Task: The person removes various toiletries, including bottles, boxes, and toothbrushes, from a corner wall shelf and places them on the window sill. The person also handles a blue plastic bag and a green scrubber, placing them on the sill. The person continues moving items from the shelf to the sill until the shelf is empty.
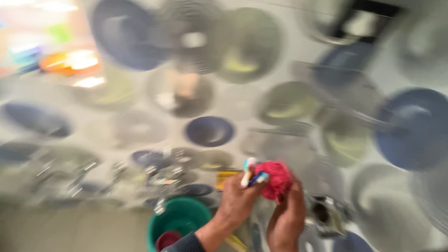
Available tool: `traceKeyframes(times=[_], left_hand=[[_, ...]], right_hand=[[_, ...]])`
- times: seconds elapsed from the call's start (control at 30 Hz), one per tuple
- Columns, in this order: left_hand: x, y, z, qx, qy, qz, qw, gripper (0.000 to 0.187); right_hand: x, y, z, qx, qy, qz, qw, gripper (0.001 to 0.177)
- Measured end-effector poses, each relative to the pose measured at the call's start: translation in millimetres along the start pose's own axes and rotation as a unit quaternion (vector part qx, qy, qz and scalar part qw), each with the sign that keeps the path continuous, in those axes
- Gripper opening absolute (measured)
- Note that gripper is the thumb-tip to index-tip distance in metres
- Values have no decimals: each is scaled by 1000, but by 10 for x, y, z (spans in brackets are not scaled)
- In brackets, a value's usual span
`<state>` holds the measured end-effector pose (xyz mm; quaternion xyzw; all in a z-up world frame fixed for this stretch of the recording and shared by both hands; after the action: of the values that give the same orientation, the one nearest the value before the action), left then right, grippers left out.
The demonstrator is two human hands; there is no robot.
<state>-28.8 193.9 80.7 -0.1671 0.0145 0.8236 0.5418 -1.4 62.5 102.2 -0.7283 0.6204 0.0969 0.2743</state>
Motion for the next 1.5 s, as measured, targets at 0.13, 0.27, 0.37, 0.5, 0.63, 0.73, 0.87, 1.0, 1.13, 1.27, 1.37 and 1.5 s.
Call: traceKeyframes(times=[0.13, 0.27, 0.37, 0.5, 0.63, 0.73, 0.87, 1.0, 1.13, 1.27, 1.37, 1.5], left_hand=[[399, 497, 171, 0, -2, 35, 999, 23], [992, 1066, 470, 3, -25, 133, 991, 22], [1426, 1440, 917, -107, -80, 223, 966, 24], [1928, 1863, 1326, -182, 3, 296, 938, 37], [2405, 2158, 1584, -207, 26, 311, 927, 25], [2827, 2328, 1686, -156, -5, 356, 921, 22], [3354, 2501, 1922, -190, -78, 338, 919, 27], [3873, 2376, 2139, -151, -28, 274, 949, 42], [4198, 2094, 2310, -109, -69, 245, 961, 56], [4297, 1719, 2378, -97, -62, 178, 977, 63], [4404, 1455, 2383, -104, -101, 180, 973, 63], [4600, 1048, 2287, -104, -111, 197, 968, 55]], right_hand=[[-579, 440, 13, -52, -26, -136, 989, 51], [-1135, 966, 125, -83, 46, -178, 980, 47], [-1556, 1396, 165, -89, 76, -230, 966, 46], [-2053, 2008, 129, -64, 95, -325, 939, 49], [-2475, 2418, 237, -61, 90, -409, 906, 51], [-2737, 2581, 505, -71, 139, -403, 902, 51], [-3051, 2809, 906, -102, 95, -357, 924, 43], [-3663, 2841, 1224, -101, 29, -297, 949, 37], [-3968, 2799, 1321, -117, 80, -221, 965, 38], [-4161, 2618, 1233, -123, 9, -225, 966, 43], [-4283, 2348, 1133, -38, 115, -222, 968, 45], [-4514, 1717, 1117, 81, 191, -150, 967, 33]])
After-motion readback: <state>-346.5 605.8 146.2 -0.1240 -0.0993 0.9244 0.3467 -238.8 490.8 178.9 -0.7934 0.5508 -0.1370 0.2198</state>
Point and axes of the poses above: each hand's wrist, its own y-axis away from the middle knuckle, its own x-axis out of the back of the hand, z = x × y, the point moved 6 cm from there along -y, towards the middle knuckle, and after that the axes turned 4 degrees about y, right-handed, at the moved point
